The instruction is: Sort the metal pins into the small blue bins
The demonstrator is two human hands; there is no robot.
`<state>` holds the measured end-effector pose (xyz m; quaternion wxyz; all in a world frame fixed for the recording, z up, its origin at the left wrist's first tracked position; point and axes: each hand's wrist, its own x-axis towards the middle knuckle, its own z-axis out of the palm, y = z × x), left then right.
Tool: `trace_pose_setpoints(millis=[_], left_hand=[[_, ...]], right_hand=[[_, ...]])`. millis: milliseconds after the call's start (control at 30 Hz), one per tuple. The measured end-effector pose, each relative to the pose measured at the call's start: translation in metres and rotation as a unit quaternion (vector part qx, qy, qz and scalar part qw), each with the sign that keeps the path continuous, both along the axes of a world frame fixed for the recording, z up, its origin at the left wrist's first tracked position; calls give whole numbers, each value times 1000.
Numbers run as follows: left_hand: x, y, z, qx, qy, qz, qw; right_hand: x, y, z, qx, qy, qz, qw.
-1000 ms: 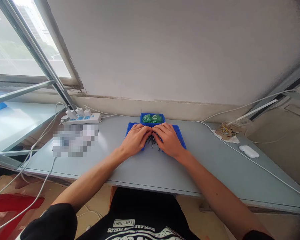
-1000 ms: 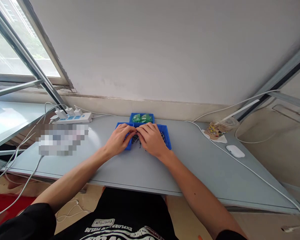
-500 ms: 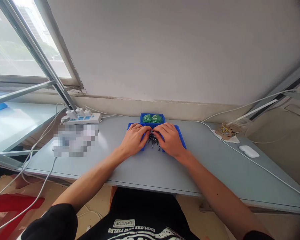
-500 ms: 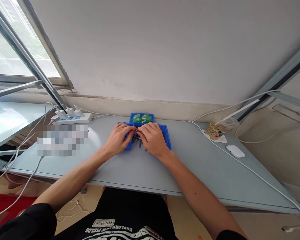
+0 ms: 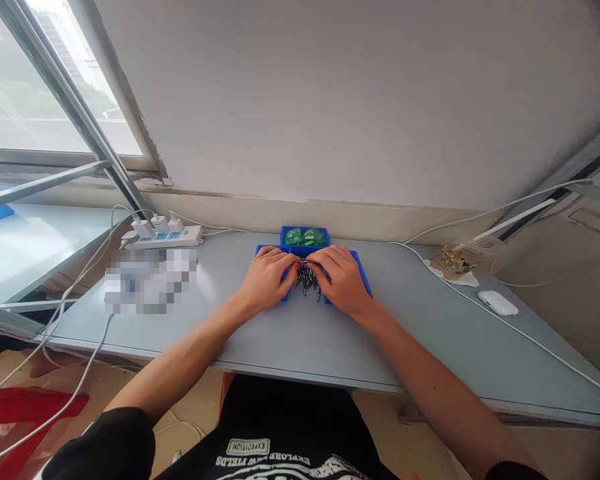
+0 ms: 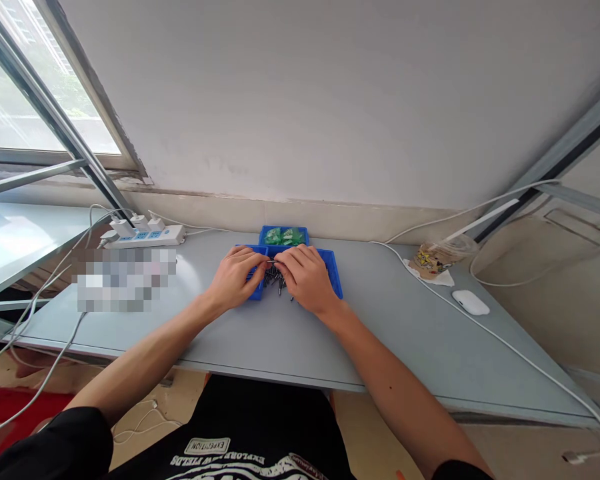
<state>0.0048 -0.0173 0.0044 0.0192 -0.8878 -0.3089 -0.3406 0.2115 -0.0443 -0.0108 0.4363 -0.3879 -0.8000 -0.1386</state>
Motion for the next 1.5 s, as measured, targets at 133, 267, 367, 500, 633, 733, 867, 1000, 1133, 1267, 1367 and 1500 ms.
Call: trace_pose_setpoints(millis=[133,267,367,500,633,733,867,1000,1133,1267,1367,1500], left_hand=[[0,0,0,-4,3,0,1000],[-1,1,0,0,0,-5,1000],[0,1,0,9,-6,-9,1000],[1,0,0,14,-9,-12,1000],[0,0,-1,17,-16,-16,1000],[-1,1,-1,13,-15,-11,1000],[0,1,-2,9,-12,-13,1000],[0,2,-2,7,-12,-16,1000],[-1,2,-2,6,-11,-22,1000],[-1,2,-3,10,-10,-27,1000],[0,1,-3,7,-10,-27,1000],[0,1,-2,3,-8,-23,1000]], right_hand=[[0,-1,0,-2,-2,7,1000],[0,0,0,0,-1,8,1000],[0,0,0,5,0,4,1000],[-1,0,1,1,1,-6,1000],[0,0,1,-11,8,-9,1000],[0,1,-1,-7,9,3,1000],[0,2,-1,8,-8,14,1000],[-1,1,0,17,-13,12,1000],[-1,0,2,12,-25,1,1000],[0,1,1,-2,-30,-10,999],[1,2,0,-18,-32,-13,999],[2,3,-3,-43,-43,-10,998]])
